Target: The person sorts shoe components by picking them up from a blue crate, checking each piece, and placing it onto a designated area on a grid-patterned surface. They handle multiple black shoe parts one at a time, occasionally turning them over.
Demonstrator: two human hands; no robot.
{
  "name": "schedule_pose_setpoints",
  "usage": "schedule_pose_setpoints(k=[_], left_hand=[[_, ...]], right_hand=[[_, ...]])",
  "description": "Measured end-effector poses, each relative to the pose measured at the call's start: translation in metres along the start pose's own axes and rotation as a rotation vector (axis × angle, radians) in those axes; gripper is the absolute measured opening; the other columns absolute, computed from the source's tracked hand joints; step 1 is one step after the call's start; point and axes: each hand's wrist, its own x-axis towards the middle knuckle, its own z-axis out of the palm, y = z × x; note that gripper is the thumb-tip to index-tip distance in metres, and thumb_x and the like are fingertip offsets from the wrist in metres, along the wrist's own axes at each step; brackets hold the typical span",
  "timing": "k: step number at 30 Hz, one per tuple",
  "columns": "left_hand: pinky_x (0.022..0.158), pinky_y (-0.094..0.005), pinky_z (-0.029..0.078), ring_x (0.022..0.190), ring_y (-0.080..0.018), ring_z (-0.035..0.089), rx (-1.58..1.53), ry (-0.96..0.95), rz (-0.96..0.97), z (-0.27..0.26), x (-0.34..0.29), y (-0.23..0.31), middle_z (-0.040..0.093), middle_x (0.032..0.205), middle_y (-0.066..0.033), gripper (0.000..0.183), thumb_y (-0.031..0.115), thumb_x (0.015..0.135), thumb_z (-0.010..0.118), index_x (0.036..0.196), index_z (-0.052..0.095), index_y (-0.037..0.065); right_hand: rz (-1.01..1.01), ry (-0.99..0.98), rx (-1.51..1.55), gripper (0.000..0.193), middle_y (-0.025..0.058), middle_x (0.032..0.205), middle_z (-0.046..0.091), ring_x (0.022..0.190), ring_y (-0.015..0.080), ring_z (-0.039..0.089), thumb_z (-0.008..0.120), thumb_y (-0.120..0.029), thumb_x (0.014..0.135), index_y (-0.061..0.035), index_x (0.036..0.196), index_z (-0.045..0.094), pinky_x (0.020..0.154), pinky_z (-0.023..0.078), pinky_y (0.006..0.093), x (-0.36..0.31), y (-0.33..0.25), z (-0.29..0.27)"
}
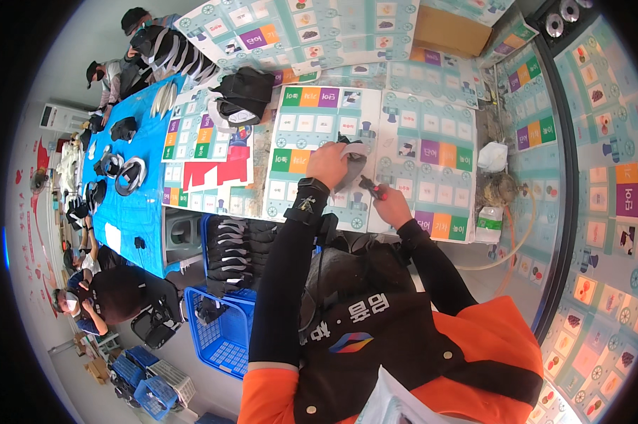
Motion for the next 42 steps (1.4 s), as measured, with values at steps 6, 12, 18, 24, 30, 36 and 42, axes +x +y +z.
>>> schedule_pose_setpoints(k=[6, 12, 18, 24, 30, 36, 42], left_hand=[[0.079, -0.0503, 0.057, 0.093, -0.038, 0.07, 0.175, 0.039, 0.096, -0.002, -0.018, -0.064, 0.073, 0.102, -0.0171, 0.028, 0.027, 0.09, 0.064, 0.113, 0.075, 0.015], [0.071, -0.0509, 0.055, 0.074, -0.0411, 0.069, 0.19, 0.066, -0.029, 0.03, -0.017, -0.011, 0.07, 0.076, -0.0225, 0.02, 0.022, 0.078, 0.066, 0.072, 0.072, 0.003], [0.071, -0.0533, 0.053, 0.083, -0.0461, 0.067, -0.153, 0.502, -0.242, -0.065, -0.111, -0.056, 0.069, 0.087, -0.0273, 0.028, 0.025, 0.095, 0.064, 0.098, 0.069, -0.002], [0.058, -0.0352, 0.05, 0.064, -0.0153, 0.065, -0.657, 0.535, -0.749, -0.086, -0.252, -0.128, 0.067, 0.074, -0.0032, 0.039, 0.038, 0.105, 0.058, 0.119, 0.071, 0.003], [0.065, -0.0287, 0.051, 0.078, -0.0111, 0.065, -1.529, 0.764, -0.804, -0.052, -0.365, -0.166, 0.069, 0.098, 0.0008, 0.034, 0.034, 0.108, 0.055, 0.125, 0.064, 0.006], [0.078, -0.0403, 0.056, 0.098, -0.0234, 0.069, -1.689, 1.117, -0.839, -0.031, -0.37, -0.193, 0.068, 0.112, -0.0093, 0.034, 0.024, 0.106, 0.058, 0.135, 0.055, 0.007], [0.096, -0.0463, 0.057, 0.109, -0.0309, 0.068, -1.733, 1.306, -0.668, -0.039, -0.411, -0.236, 0.065, 0.121, -0.0179, 0.033, 0.016, 0.104, 0.054, 0.132, 0.053, -0.001]], right_hand=[[-0.016, -0.288, 0.317, 0.024, 0.016, 0.076, 0.07, 0.071, 0.0341, 0.067, 0.062, -0.013, 0.081, 0.0005, 0.1, 0.068, 0.07, 0.051, 0.0484, -0.005, -0.004, 0.068], [0.001, -0.335, 0.545, 0.053, 0.0112, 0.125, 0.065, 0.111, 0.0243, 0.062, 0.065, -0.001, 0.084, 0.0043, 0.136, 0.056, 0.097, 0.051, 0.0377, 0.027, 0.166, 0.01], [0.123, 0.033, -0.2, 0.054, 0.0293, 0.128, 0.062, 0.118, 0.0451, 0.062, 0.069, -0.008, 0.09, 0.0072, 0.136, 0.046, 0.1, 0.051, 0.0505, 0.074, 0.206, -0.017], [0.069, -0.387, 0.576, 0.062, 0.0306, 0.137, 0.057, 0.129, 0.0409, 0.057, 0.058, -0.033, 0.103, 0.009, 0.145, 0.043, 0.106, 0.049, 0.048, 0.093, 0.107, -0.041], [-0.214, -1.713, 1.66, 0.101, 0.0354, 0.153, 0.042, 0.143, 0.049, 0.041, 0.025, -0.073, 0.103, 0.0127, 0.156, 0.024, 0.114, 0.041, 0.0535, 0.04, -0.154, -0.088], [0.157, -1.616, 1.534, 0.118, 0.0448, 0.144, 0.044, 0.135, 0.0557, 0.048, 0.01, -0.086, 0.093, 0.0128, 0.157, 0.019, 0.105, 0.049, 0.0553, 0.039, -0.172, -0.067], [-0.045, -1.355, 0.356, 0.046, 0.0042, 0.073, 0.065, 0.059, 0.0082, 0.052, 0.049, -0.018, 0.105, 0.0016, 0.147, 0.052, 0.055, 0.041, 0.0251, 0.038, -0.249, 0.004]])
